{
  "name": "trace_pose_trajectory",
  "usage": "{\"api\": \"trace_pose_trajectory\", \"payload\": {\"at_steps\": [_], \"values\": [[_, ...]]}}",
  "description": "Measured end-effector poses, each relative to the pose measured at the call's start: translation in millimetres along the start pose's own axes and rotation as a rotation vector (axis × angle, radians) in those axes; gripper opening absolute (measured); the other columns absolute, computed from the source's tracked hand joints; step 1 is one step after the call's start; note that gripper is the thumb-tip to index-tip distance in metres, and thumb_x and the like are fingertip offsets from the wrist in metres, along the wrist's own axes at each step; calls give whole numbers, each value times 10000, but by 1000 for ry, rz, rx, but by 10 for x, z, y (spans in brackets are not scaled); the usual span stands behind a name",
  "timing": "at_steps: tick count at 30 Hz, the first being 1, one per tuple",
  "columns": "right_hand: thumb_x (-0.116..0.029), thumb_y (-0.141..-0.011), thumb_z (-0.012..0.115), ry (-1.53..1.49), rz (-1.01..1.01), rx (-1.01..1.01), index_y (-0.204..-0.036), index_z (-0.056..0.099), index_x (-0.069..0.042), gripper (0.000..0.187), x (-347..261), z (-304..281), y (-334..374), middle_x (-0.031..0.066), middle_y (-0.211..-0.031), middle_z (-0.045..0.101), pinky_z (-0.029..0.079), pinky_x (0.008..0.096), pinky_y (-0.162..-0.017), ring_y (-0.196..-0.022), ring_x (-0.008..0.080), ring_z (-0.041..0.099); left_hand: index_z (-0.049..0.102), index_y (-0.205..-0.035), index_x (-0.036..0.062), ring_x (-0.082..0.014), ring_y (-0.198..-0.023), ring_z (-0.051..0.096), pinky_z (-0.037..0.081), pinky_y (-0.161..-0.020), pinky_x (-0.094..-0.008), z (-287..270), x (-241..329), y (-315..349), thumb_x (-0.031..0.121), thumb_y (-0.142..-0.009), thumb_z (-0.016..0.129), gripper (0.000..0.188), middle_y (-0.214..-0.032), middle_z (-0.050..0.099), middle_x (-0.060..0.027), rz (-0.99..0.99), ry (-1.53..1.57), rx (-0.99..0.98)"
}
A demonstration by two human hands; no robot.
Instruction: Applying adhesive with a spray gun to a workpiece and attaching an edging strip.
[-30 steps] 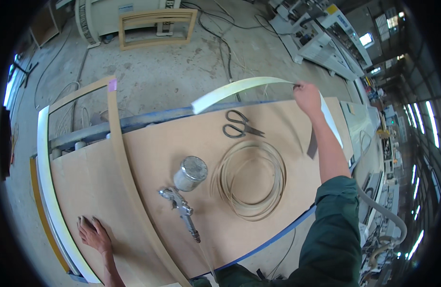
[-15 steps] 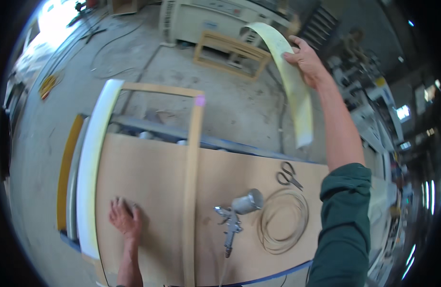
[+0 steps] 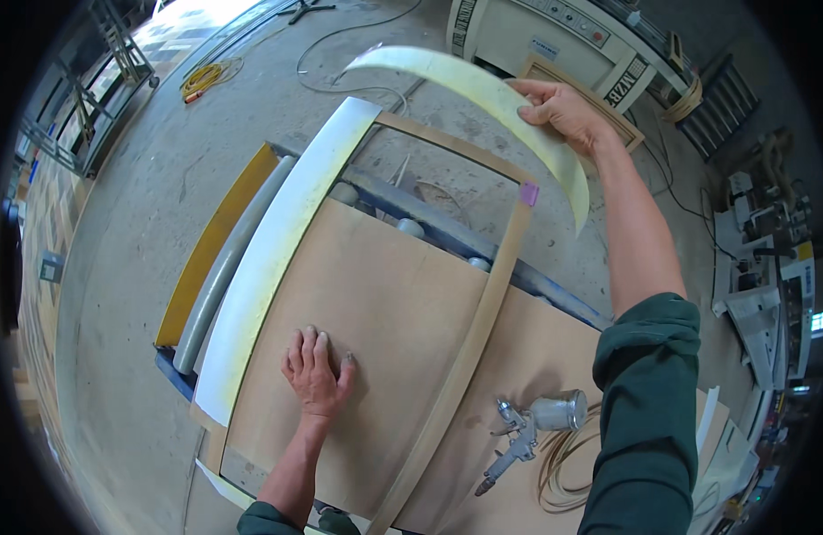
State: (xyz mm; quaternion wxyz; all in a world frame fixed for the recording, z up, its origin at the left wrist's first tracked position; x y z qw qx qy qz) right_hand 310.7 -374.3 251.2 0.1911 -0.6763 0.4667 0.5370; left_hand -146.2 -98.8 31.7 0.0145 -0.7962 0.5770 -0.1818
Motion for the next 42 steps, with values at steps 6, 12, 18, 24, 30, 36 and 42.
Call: {"api": "trace_pose_trajectory", "payload": {"at_steps": [6,12,18,24,30,36,42], "values": [[-5,-860,682,150,109,35,-1395,662,-123,549,626,15,-358,43,-1106,704,487,251,-868,-947,109,613,572,-1359,51,-356,-1442,400,234,-1174,-523,39,12,2,386,-832,721,642,-1480,529,-162,9,10,-9],[1,-858,654,418,190,-1,-1369,679,-112,524,836,89,-365,103,-1288,702,442,284,-1021,-1134,202,626,572,-1363,49,-361,-1442,402,229,-1179,-526,21,14,-8,385,-830,726,649,-1485,527,-170,1,9,-29],[-6,-832,622,462,226,62,-1369,680,-136,556,965,179,-454,132,-1282,711,444,295,-1040,-1173,224,632,570,-1366,47,-367,-1443,402,226,-1183,-527,10,1,-18,382,-832,727,650,-1482,528,-175,5,-10,-35],[-177,-875,631,561,92,147,-1385,664,-135,512,1417,40,-794,161,-1312,699,455,327,-1060,-1192,278,648,584,-1356,47,-367,-1445,402,228,-1184,-529,41,51,-29,407,-840,727,645,-1478,536,-167,5,-7,-46],[-543,-732,807,876,203,137,-1499,539,-90,931,1476,314,-876,213,-1514,493,365,378,-1166,-1425,316,452,587,-1357,49,-367,-1446,404,224,-1184,-531,10,2,-12,437,-850,722,653,-1471,545,-160,-8,-31,-63],[-534,-718,837,822,1,211,-1614,337,-140,1100,1832,344,-907,198,-1568,403,326,404,-1219,-1445,334,410,574,-1366,45,-370,-1443,408,226,-1183,-524,26,41,-28,401,-830,735,664,-1471,541,-174,2,-17,-68],[-471,-821,791,851,-7,115,-1514,528,-291,762,1767,529,-839,88,-1537,486,366,421,-1182,-1421,292,461,574,-1363,40,-370,-1438,417,239,-1179,-513,12,25,-42,362,-805,752,669,-1469,539,-184,3,-24,-64]]}}
Point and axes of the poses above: each hand's wrist, its own y-axis away from the middle knuckle, its own z-axis out of the palm, x = y × z, the point moved 2 cm from there along -y, towards the middle knuckle
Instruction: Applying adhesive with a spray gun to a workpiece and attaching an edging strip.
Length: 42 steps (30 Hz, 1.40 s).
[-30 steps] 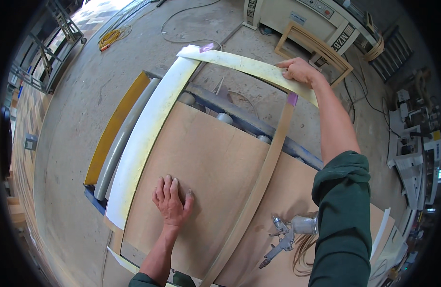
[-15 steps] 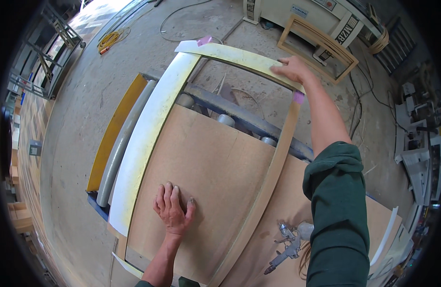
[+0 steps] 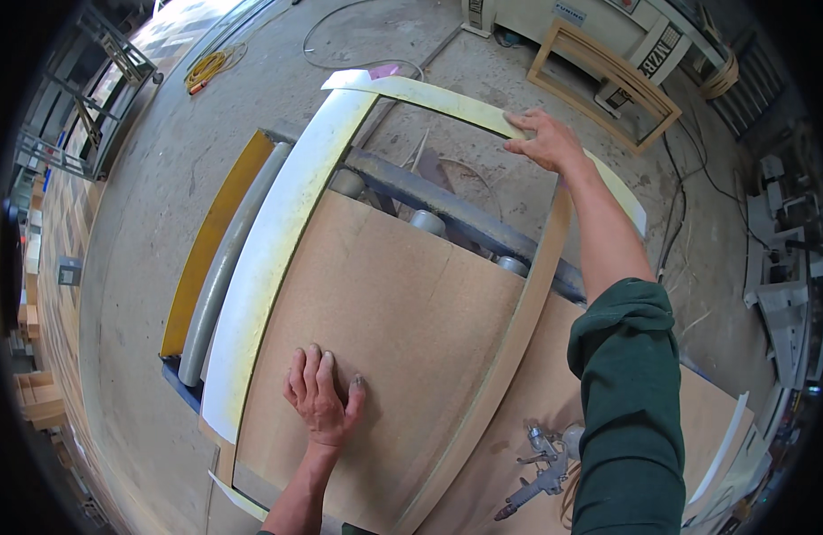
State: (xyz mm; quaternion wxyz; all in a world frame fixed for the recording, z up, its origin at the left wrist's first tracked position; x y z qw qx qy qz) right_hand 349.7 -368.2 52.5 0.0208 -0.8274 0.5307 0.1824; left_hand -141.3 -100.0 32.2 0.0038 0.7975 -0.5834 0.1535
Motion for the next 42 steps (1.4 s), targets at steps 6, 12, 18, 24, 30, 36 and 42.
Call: {"api": "trace_pose_trajectory", "payload": {"at_steps": [6,12,18,24,30,36,42], "values": [[-540,-847,739,176,67,103,-1446,593,-366,640,-14,62,54,34,-1485,556,406,455,-1132,-1364,290,522,577,-1363,43,-372,-1437,420,240,-1178,-515,10,9,3,356,-806,748,662,-1473,538,-183,9,5,8],[-552,-847,734,185,57,106,-1437,599,-381,629,-51,53,53,38,-1494,548,372,500,-1143,-1375,279,510,575,-1367,42,-377,-1440,415,241,-1176,-517,16,7,8,354,-813,739,657,-1480,534,-182,9,0,4],[-503,-863,746,184,52,164,-1405,625,-406,563,67,188,58,67,-1517,529,341,494,-1155,-1399,289,474,570,-1372,37,-383,-1444,408,235,-1177,-518,12,10,8,356,-821,730,656,-1483,530,-187,11,4,0],[-463,-874,758,66,-57,210,-1349,679,-398,486,195,266,-1,97,-1534,510,312,494,-1162,-1420,302,441,566,-1377,36,-386,-1445,405,236,-1176,-517,21,13,11,356,-823,728,660,-1485,527,-192,11,0,-7],[-442,-824,794,105,-74,245,-1365,680,-351,560,66,217,26,105,-1542,503,236,443,-1195,-1431,311,425,568,-1373,35,-384,-1441,410,239,-1174,-516,22,2,8,362,-820,733,663,-1485,527,-194,13,-3,2],[-463,-821,769,200,-145,331,-1440,611,-321,653,-644,308,-256,86,-1590,453,220,503,-1188,-1481,292,364,572,-1366,43,-381,-1435,417,248,-1169,-516,-3,-2,16,370,-818,738,660,-1478,531,-192,18,-17,6],[-325,-952,647,226,-191,395,-1470,568,-321,524,-1299,679,-671,12,-1597,450,229,530,-1170,-1487,286,352,570,-1367,45,-379,-1428,422,250,-1168,-514,18,30,14,376,-821,739,660,-1469,537,-189,14,0,-6]]}}
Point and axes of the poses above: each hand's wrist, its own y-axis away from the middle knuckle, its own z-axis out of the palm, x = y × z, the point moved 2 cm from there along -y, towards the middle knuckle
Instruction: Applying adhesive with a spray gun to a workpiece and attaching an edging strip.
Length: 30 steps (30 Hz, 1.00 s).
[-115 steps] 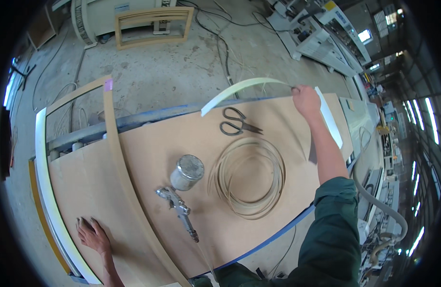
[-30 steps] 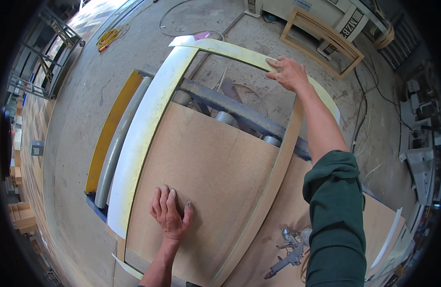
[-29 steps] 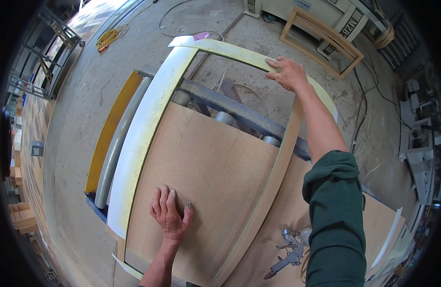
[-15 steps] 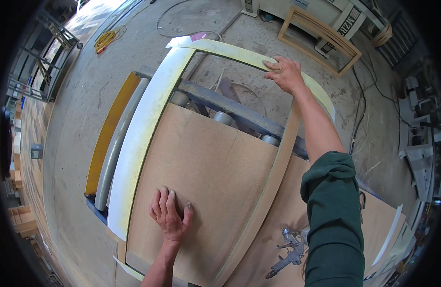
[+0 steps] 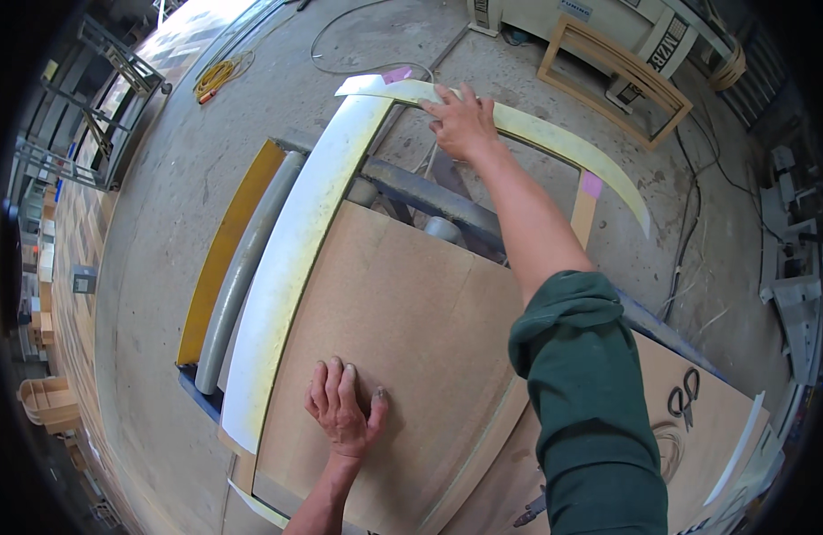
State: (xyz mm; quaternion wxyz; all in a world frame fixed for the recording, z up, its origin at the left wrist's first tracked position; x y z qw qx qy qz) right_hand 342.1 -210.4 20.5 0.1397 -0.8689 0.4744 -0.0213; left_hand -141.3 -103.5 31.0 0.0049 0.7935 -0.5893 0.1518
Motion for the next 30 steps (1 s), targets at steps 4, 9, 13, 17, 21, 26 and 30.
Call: {"api": "trace_pose_trajectory", "payload": {"at_steps": [4,9,13,17,21,26,30], "values": [[-267,-974,606,-20,29,-109,-1445,589,-291,472,-141,72,-18,-24,-1576,476,246,536,-1144,-1493,279,334,577,-1360,58,-364,-1427,422,240,-1174,-514,-24,-25,1,456,-852,714,660,-1460,551,-154,-4,-18,-14],[-257,-958,616,-2,36,-74,-1409,617,-244,451,-247,31,-5,-29,-1539,514,249,532,-1133,-1465,274,358,566,-1368,57,-372,-1429,416,240,-1172,-513,-21,-28,8,452,-859,710,660,-1461,546,-154,3,-19,-20],[-260,-926,650,-20,34,-100,-1391,620,-197,471,-327,-79,-30,-33,-1508,539,268,502,-1107,-1428,257,391,571,-1361,55,-369,-1426,419,240,-1170,-516,-16,-30,8,452,-863,708,652,-1454,550,-156,-4,-19,-15],[-272,-909,668,-112,66,-99,-1396,614,-199,496,-288,-120,-26,-22,-1493,553,288,469,-1078,-1398,211,432,558,-1378,46,-371,-1439,401,233,-1172,-519,-15,2,2,391,-825,742,677,-1481,523,-184,-1,6,-13],[-289,-906,674,-107,55,-15,-1400,611,-196,507,-225,-252,28,5,-1492,556,284,466,-1080,-1381,192,457,562,-1373,46,-371,-1439,401,234,-1171,-518,-23,51,-18,400,-828,739,674,-1482,524,-183,0,23,-7],[-302,-886,703,-96,-23,85,-1385,619,-172,522,-98,-973,410,51,-1475,570,287,464,-1100,-1387,221,466,575,-1358,47,-374,-1437,401,238,-1167,-524,-19,-22,34,404,-838,720,648,-1479,526,-181,10,3,28],[-259,-864,730,-109,-106,65,-1316,667,-139,471,200,-1823,1348,74,-1463,582,338,444,-1086,-1356,259,510,564,-1373,53,-373,-1442,397,239,-1165,-528,-22,-126,83,397,-841,712,650,-1482,525,-180,27,-11,28]]}}
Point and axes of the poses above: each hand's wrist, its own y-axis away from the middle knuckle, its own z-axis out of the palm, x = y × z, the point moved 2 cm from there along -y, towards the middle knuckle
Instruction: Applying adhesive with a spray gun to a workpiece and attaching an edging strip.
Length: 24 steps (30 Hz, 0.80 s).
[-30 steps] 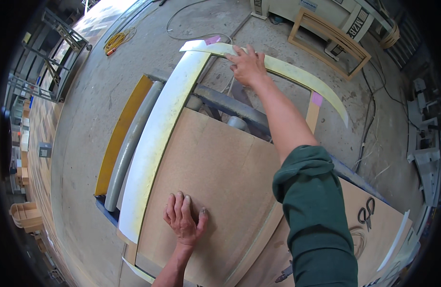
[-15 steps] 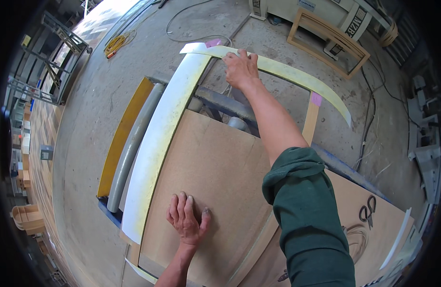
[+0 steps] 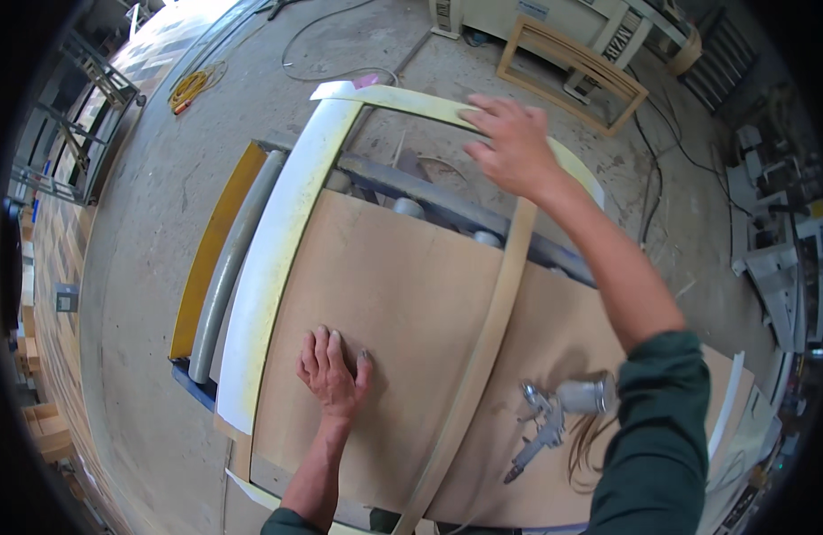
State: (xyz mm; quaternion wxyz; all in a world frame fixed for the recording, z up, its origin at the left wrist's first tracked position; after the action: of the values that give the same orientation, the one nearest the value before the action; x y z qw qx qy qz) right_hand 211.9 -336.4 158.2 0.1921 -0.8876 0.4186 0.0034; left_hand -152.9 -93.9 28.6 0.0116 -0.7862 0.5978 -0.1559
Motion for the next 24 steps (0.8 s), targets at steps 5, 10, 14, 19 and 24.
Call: {"api": "trace_pose_trajectory", "payload": {"at_steps": [5,10,14,19,24], "values": [[-221,-910,723,87,168,-83,-1336,653,-107,447,-77,-1638,1619,90,-1471,583,356,425,-1108,-1365,248,523,545,-1404,79,-377,-1442,408,270,-1152,-543,284,141,5,416,-878,685,640,-1502,523,-152,28,-29,58],[-164,-942,709,-232,933,181,-1349,632,-48,430,-795,-2369,3492,80,-1323,652,477,316,-988,-1196,199,615,546,-1407,90,-325,-1439,423,286,-1145,-535,153,113,-52,458,-922,637,615,-1516,520,-136,-1,-89,49],[-131,-953,704,-867,1335,231,-1420,549,-3,509,-1711,-1760,4740,68,-1310,626,442,318,-1058,-1217,157,573,590,-1336,79,-322,-1403,463,304,-1136,-529,156,51,-19,442,-916,640,558,-1462,568,-138,-1,-97,133],[-165,-966,701,-1232,1366,249,-1415,501,-33,509,-2059,-906,4699,75,-1305,594,417,345,-1048,-1182,174,563,675,-1154,97,-320,-1332,530,318,-1120,-493,337,-48,37,354,-895,664,365,-1336,660,-99,-40,203,113],[-241,-973,728,-1365,1423,149,-1254,562,-31,389,-1855,-442,4568,61,-1044,638,565,328,-781,-900,186,688,690,-1127,111,-316,-1370,492,277,-1141,-494,135,-170,52,326,-886,680,324,-1356,647,-91,-28,298,173]]}}
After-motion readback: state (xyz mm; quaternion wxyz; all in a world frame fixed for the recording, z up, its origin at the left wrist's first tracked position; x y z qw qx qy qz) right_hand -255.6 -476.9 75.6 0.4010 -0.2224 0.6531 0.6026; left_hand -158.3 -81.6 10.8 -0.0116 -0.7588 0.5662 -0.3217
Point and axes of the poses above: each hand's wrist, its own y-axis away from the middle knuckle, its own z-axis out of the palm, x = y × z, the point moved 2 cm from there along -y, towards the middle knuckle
